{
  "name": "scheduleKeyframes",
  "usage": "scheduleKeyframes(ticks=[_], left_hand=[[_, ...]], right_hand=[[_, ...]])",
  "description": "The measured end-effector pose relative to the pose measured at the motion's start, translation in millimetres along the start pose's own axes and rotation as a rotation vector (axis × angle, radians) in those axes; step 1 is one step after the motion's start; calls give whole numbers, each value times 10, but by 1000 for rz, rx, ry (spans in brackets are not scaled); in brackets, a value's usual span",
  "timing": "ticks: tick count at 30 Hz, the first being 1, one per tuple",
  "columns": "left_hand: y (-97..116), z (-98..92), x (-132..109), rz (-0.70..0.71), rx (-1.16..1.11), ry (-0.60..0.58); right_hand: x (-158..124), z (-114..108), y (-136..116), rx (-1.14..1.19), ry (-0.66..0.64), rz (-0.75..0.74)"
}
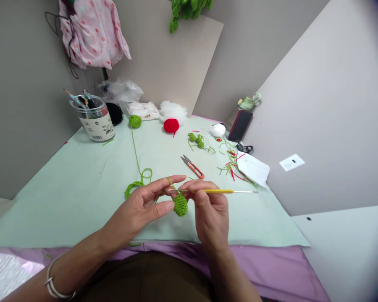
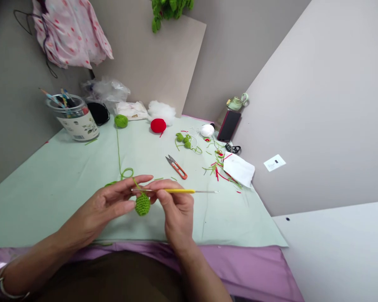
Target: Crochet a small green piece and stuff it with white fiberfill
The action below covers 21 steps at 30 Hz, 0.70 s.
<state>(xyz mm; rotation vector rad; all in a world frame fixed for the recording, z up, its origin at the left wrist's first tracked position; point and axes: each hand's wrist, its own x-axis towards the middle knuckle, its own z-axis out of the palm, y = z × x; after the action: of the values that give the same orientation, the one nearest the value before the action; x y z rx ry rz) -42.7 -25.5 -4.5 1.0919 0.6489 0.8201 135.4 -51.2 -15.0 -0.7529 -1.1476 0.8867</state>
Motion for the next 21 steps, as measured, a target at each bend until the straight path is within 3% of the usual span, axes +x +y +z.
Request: scheduleKeyframes(ticks=[6,12,15,21], left_hand=[[60,-29,-5,33,-49,-17],[97,-2,-8,28,-48,1],[95,8,-33,49,18,35],[51,81,-46,137,169,231]], right_hand=[[92,-31,-88,31,-29,85],[80,-65,-139,-44,-100,27],[46,-65,-199,-187,-120,-76],[-83,-75,-220,-661,-216,-434]])
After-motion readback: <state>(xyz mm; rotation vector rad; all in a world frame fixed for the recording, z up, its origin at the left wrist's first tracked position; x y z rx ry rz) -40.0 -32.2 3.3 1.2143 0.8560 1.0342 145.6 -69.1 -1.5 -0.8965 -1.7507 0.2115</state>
